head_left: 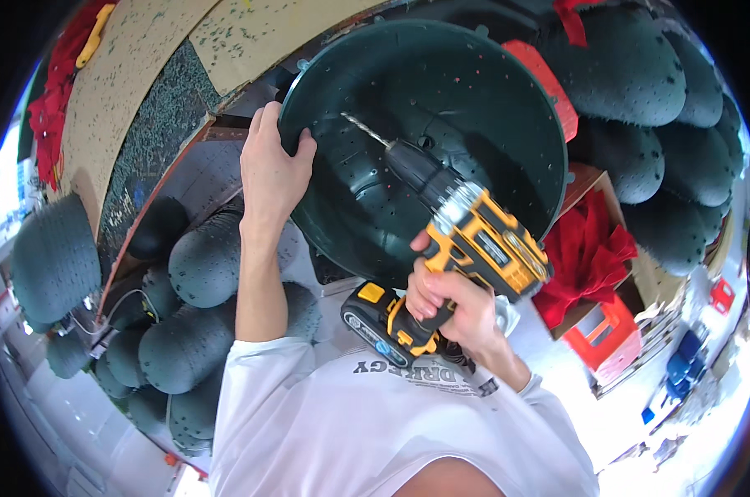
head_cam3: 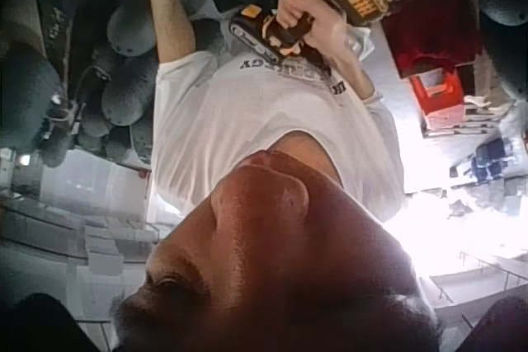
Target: Drilling multiple small holes into green plastic hemispherical domes using a cordless power drill.
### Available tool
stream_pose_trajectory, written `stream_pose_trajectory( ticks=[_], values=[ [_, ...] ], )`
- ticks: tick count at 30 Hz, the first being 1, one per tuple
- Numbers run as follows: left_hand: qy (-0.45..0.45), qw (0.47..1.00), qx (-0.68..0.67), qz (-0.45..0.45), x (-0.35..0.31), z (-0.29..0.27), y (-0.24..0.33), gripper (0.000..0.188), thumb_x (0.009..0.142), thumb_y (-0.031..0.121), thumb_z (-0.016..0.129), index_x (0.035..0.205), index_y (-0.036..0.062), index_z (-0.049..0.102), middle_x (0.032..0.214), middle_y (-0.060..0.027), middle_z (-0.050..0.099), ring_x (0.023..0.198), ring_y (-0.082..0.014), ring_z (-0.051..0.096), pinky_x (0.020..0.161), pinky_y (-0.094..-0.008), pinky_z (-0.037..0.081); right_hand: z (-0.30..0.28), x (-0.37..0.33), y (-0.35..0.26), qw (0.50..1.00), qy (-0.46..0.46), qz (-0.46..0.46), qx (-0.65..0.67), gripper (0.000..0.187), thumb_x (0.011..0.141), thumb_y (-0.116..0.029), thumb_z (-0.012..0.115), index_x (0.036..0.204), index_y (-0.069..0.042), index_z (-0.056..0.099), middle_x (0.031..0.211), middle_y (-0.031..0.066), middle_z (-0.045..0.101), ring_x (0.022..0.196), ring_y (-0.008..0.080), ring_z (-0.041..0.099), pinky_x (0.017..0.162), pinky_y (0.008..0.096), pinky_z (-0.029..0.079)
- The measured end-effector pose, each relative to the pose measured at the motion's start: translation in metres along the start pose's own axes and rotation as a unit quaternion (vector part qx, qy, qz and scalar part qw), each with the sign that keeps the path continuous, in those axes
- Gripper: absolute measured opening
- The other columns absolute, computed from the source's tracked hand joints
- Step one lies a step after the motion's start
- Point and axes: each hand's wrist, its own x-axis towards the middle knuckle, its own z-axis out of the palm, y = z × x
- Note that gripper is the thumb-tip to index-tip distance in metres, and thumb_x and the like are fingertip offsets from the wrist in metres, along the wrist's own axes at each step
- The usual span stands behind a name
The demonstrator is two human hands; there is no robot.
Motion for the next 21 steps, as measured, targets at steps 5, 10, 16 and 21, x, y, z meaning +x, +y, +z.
stream_pose_trajectory(
  ticks=[5, 10, 16, 21],
  values=[
    [-0.003, 0.999, -0.009, -0.031, -0.001, 0.003, 0.002, 0.021, 0.088, 0.009, 0.068, 0.102, -0.0011, 0.056, 0.095, -0.0195, 0.063, 0.090, -0.0395, 0.063, 0.078, -0.0432, 0.050, -0.001, 0.026, 0.009, 0.999, 0.005, 0.024, 0.031, 0.037, 0.085, -0.006, 0.056, 0.120, 0.002, 0.050, 0.065, 0.0028, 0.043, 0.056, 0.0127, 0.046, 0.058, 0.0309, 0.043],
    [0.003, 0.999, -0.008, -0.033, -0.004, 0.003, 0.002, 0.019, 0.089, 0.010, 0.067, 0.100, -0.0004, 0.056, 0.092, -0.0201, 0.065, 0.087, -0.0394, 0.064, 0.078, -0.0425, 0.050, -0.005, 0.034, 0.015, 0.997, 0.006, 0.030, 0.067, 0.034, 0.084, -0.003, 0.056, 0.117, 0.004, 0.052, 0.063, 0.0040, 0.044, 0.054, 0.0138, 0.047, 0.055, 0.0318, 0.043],
    [0.005, 0.999, -0.011, -0.037, -0.004, 0.000, -0.001, 0.019, 0.089, 0.009, 0.068, 0.099, 0.0000, 0.056, 0.090, -0.0197, 0.064, 0.086, -0.0394, 0.064, 0.077, -0.0422, 0.050, 0.000, 0.035, 0.018, 0.998, -0.002, 0.050, 0.037, 0.038, 0.084, -0.006, 0.056, 0.120, 0.001, 0.050, 0.064, 0.0006, 0.042, 0.054, 0.0114, 0.044, 0.057, 0.0312, 0.041],
    [-0.002, 0.999, 0.000, -0.033, -0.005, 0.003, -0.006, 0.026, 0.091, 0.014, 0.068, 0.111, 0.0007, 0.059, 0.094, -0.0197, 0.069, 0.087, -0.0326, 0.068, 0.080, -0.0376, 0.051, 0.002, 0.035, 0.016, 0.998, 0.015, 0.049, 0.030, 0.035, 0.085, -0.005, 0.055, 0.119, 0.001, 0.051, 0.063, 0.0004, 0.041, 0.053, 0.0111, 0.044, 0.056, 0.0298, 0.041]
  ],
)
